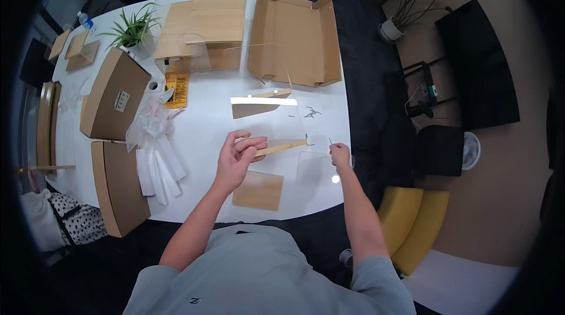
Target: The person assembles small wooden components on a white table using a screwdriver to tighten screws. They handle multiple wooden pieces and fasteners, aligning them and securing them together.
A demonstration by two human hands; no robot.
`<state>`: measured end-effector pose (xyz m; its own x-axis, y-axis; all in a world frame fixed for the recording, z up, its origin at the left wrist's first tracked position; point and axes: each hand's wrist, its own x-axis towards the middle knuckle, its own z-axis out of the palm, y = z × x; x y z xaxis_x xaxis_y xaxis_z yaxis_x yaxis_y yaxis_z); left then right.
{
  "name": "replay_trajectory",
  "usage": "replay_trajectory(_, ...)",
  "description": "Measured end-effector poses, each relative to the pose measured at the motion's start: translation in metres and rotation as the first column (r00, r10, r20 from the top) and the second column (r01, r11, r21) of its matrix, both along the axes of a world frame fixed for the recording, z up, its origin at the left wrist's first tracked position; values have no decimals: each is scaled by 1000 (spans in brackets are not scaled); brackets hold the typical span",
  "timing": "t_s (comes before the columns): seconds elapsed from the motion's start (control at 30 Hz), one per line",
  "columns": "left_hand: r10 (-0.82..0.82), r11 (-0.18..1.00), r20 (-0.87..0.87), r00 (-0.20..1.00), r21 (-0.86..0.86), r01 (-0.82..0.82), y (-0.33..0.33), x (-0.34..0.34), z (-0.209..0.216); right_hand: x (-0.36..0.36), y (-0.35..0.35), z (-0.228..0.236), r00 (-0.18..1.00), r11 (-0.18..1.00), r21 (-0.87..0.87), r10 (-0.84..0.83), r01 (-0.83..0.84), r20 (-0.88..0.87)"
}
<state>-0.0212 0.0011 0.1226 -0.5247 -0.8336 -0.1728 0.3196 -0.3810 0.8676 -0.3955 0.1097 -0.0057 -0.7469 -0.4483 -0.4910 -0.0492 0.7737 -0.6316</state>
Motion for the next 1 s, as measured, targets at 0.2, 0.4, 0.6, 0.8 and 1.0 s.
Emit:
replay_trajectory(0.2, 32, 999, 165, 986, -9, -31, -2, 5, 2, -10, -34, -78, 846, 924, 189, 382, -333, -372)
replay_trajectory(0.4, 51, 998, 209, 977, 33, -59, 2, 3, 4, -5, -56, -90, 802, 883, 272, 464, -383, -377)
replay_trajectory(0.6, 30, 998, 183, 983, 51, -41, 0, 4, 5, 7, -41, -69, 600, 808, 208, 556, -551, -575)
replay_trajectory(0.8, 11, 999, 188, 982, 40, -19, -3, 5, 4, 30, -31, -65, 572, 716, 339, 694, -610, -436)
replay_trajectory(1.0, -9, 1000, 186, 982, 18, 6, 1, 3, 6, 35, -41, -95, 586, 739, 426, 674, -522, -451)
